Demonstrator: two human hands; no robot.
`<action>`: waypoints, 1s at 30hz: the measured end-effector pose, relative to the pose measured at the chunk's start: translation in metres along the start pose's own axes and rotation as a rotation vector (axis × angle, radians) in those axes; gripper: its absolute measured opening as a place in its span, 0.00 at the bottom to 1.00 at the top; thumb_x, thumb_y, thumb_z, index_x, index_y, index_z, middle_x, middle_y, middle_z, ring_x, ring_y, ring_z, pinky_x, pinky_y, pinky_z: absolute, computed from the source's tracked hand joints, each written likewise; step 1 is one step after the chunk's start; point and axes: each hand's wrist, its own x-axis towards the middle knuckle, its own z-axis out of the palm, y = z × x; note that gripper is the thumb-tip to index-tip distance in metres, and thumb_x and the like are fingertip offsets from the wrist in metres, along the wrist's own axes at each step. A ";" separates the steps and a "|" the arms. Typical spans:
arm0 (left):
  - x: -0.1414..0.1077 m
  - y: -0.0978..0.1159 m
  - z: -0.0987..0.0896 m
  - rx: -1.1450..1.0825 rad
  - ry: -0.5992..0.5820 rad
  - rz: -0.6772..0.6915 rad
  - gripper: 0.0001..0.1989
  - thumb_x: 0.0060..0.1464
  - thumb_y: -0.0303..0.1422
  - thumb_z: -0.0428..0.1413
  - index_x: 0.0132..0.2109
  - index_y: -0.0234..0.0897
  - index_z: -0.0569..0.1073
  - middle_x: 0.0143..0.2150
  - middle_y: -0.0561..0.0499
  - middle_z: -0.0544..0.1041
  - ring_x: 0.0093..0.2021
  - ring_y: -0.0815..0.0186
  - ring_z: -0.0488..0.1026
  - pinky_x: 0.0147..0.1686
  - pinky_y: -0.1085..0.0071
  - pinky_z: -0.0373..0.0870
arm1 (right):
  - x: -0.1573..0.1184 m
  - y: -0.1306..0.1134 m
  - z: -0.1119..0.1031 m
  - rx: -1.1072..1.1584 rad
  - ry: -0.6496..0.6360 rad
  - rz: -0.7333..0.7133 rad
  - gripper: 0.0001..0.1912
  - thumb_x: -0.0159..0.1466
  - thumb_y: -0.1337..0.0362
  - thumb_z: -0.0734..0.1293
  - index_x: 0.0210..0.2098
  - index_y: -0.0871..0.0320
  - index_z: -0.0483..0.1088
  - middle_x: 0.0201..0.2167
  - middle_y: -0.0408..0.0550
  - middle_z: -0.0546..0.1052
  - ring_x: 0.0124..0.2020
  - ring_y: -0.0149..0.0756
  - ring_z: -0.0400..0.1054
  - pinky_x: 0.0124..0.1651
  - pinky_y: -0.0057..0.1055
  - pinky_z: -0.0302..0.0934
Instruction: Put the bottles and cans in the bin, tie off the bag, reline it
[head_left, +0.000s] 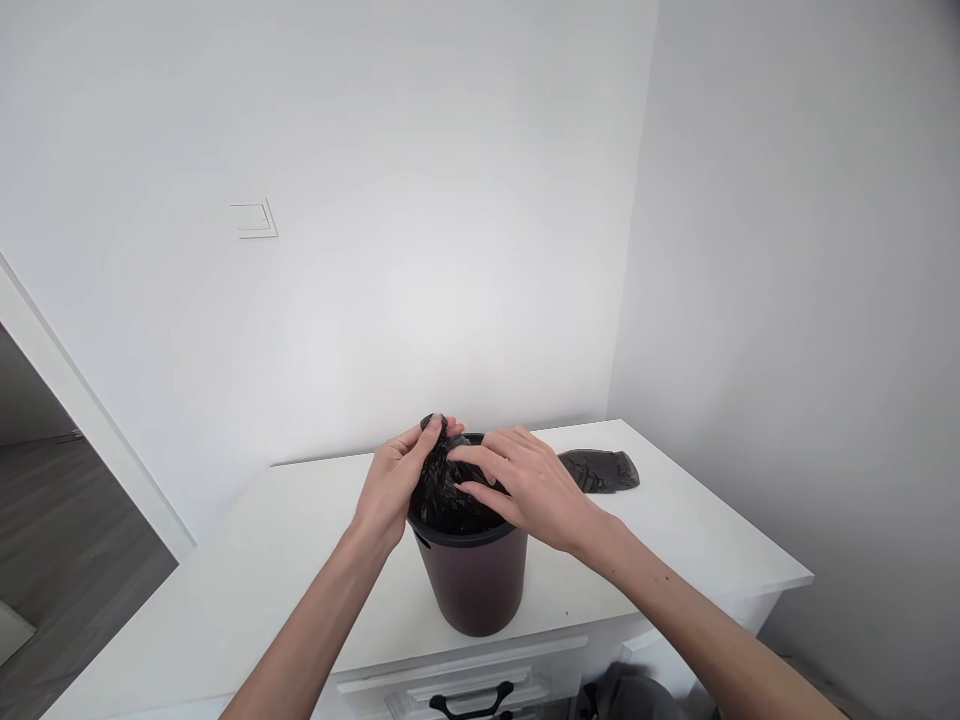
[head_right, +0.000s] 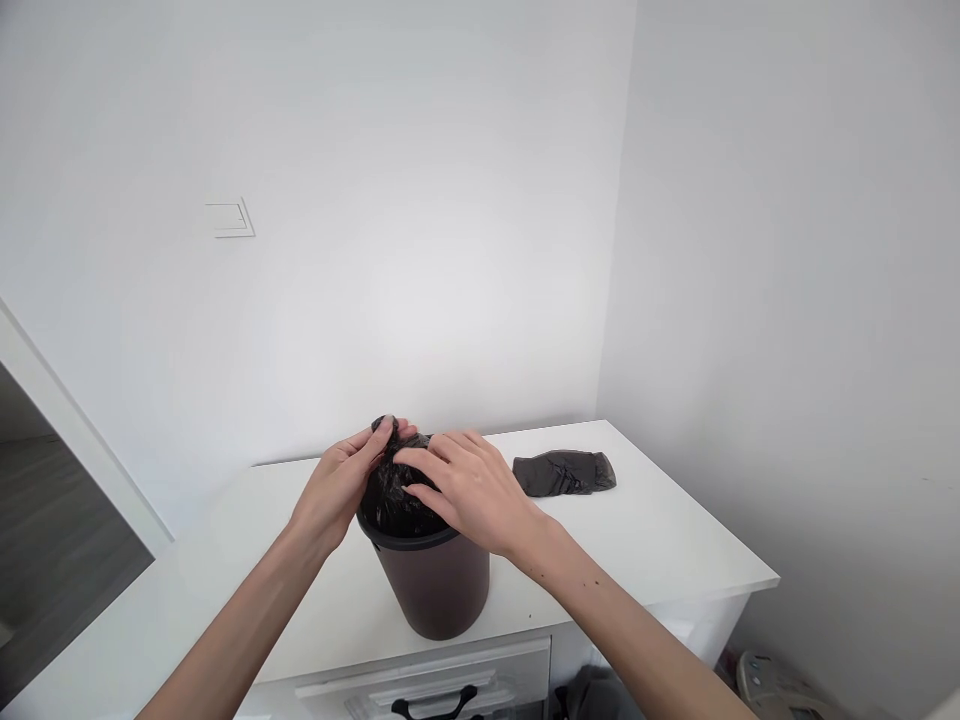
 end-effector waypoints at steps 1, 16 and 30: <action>-0.001 0.000 0.000 0.003 -0.010 0.002 0.21 0.54 0.49 0.65 0.47 0.39 0.83 0.52 0.44 0.83 0.57 0.54 0.76 0.60 0.60 0.68 | 0.001 0.001 0.001 0.019 -0.023 0.007 0.10 0.74 0.60 0.63 0.53 0.52 0.70 0.35 0.45 0.75 0.38 0.38 0.68 0.45 0.35 0.59; -0.003 -0.006 0.002 0.117 -0.001 0.053 0.25 0.57 0.52 0.61 0.50 0.37 0.83 0.51 0.43 0.84 0.56 0.52 0.77 0.62 0.57 0.68 | 0.003 -0.023 0.015 0.010 -0.199 0.275 0.19 0.73 0.60 0.61 0.25 0.55 0.63 0.25 0.44 0.72 0.25 0.32 0.60 0.27 0.33 0.40; 0.056 -0.045 -0.035 0.696 0.121 0.265 0.22 0.57 0.53 0.56 0.38 0.43 0.85 0.47 0.48 0.85 0.49 0.54 0.80 0.46 0.65 0.74 | -0.021 -0.017 -0.038 0.333 -0.577 0.397 0.22 0.61 0.69 0.62 0.20 0.56 0.43 0.17 0.36 0.45 0.23 0.30 0.34 0.25 0.34 0.34</action>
